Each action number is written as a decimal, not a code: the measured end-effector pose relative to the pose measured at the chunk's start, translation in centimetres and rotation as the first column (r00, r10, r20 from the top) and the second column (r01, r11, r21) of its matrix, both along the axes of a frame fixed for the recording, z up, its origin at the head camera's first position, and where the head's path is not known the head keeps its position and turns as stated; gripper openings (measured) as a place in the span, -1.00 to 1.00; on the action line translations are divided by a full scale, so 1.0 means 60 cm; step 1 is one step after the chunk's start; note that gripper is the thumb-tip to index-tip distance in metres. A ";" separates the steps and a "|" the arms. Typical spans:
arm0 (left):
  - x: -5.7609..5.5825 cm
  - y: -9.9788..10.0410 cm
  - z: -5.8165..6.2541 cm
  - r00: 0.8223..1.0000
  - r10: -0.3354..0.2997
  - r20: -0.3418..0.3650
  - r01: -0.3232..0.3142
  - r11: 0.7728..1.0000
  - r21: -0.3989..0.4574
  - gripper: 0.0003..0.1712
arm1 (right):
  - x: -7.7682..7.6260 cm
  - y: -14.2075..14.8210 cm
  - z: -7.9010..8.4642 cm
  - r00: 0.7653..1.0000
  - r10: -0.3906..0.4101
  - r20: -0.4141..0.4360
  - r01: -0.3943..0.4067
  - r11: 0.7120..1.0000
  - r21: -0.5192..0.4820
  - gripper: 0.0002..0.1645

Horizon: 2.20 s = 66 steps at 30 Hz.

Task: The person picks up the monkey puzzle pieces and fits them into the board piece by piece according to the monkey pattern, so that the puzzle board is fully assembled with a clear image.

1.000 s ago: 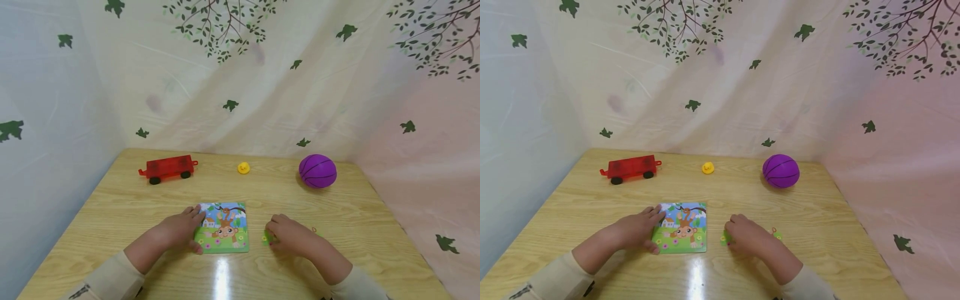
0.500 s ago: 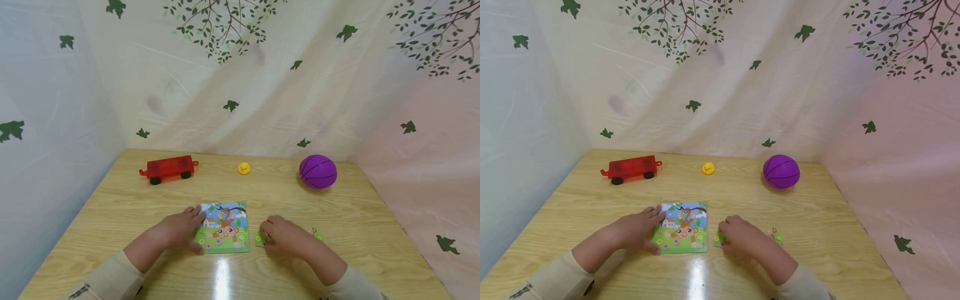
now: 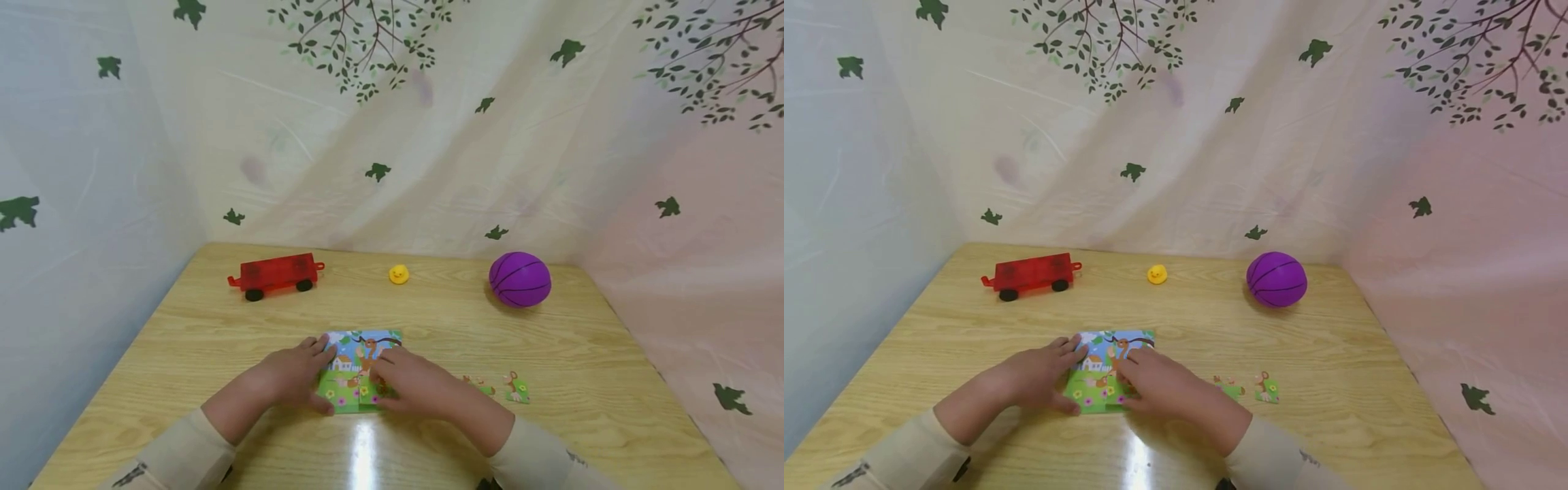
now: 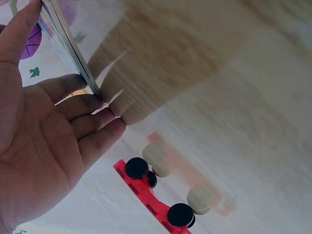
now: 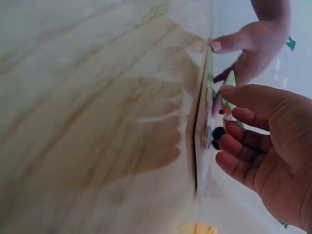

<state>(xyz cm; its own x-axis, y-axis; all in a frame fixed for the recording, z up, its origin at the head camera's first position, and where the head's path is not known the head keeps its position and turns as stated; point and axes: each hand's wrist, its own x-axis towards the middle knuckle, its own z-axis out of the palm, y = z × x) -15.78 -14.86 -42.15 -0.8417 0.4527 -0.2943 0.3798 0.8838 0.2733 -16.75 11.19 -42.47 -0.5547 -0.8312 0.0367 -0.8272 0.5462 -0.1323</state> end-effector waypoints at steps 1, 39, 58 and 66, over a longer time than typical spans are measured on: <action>0.000 0.000 0.001 1.000 -0.003 -0.003 0.003 1.000 0.000 0.24 | -0.001 -0.008 -0.002 1.000 0.016 -0.016 -0.016 1.000 -0.001 -0.72; 0.003 -0.001 0.007 1.000 -0.018 0.010 0.018 0.999 -0.038 0.24 | 0.002 -0.064 -0.026 0.937 0.247 -0.246 -0.196 0.957 0.214 -0.53; 0.004 0.006 0.008 1.000 -0.011 0.009 0.012 0.999 -0.051 0.24 | 0.000 0.071 0.003 0.989 -0.143 0.029 0.143 0.990 0.012 -0.46; 0.003 0.007 0.005 1.000 -0.011 0.020 0.012 0.998 -0.069 0.23 | 0.005 0.160 0.010 0.908 -0.387 0.157 0.366 0.919 0.149 -0.38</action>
